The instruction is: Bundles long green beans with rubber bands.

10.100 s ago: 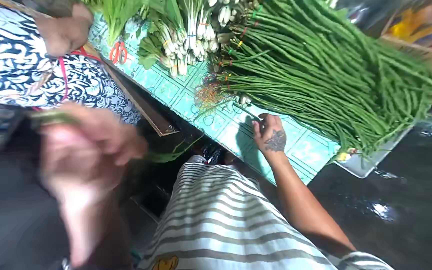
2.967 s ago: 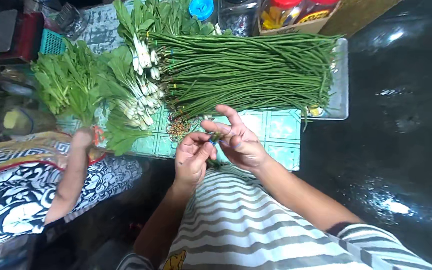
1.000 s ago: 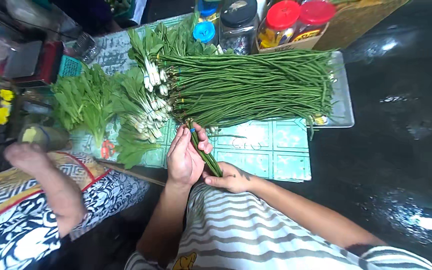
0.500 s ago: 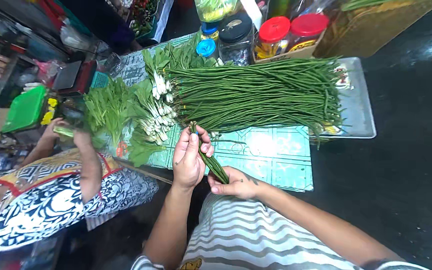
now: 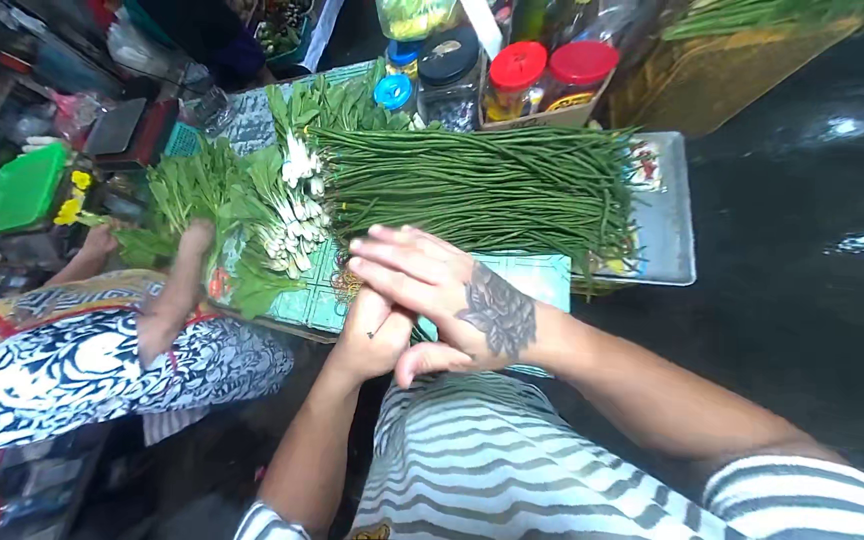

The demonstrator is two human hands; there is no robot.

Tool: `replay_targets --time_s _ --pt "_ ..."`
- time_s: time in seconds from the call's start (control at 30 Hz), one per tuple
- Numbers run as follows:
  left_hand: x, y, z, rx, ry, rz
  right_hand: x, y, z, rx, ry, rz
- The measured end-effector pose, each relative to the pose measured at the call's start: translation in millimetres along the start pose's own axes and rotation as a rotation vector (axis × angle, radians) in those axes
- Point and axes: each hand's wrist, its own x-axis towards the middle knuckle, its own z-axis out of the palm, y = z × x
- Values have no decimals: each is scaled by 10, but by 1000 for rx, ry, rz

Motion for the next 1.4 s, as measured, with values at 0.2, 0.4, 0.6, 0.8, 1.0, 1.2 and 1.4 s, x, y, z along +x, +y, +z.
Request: replay_targets --time_s 0.2,0.4,0.6,0.8,1.0,1.2,1.4 --pt "500 282 -371 -616 34 63 -259 219 613 680 27 366" --pt "1113 532 -1197 -779 272 374 -505 646 383 596 -131 776" --pt "1324 -453 -1804 -541 571 102 -141 1459 -689 -69 -196 845" --pt "1757 -1866 -1946 -422 617 -526 164 2578 -286 -588 -757 1113" --pt "1089 -2155 -1810 -199 669 -427 1132 2961 429 -563 -590 729" --pt "357 -2560 -581 -1101 269 -1009 1216 3713 861 -397 -546 969" --pt "505 -3005 18 -1413 277 -937 724 3784 552 -529 -577 1313"
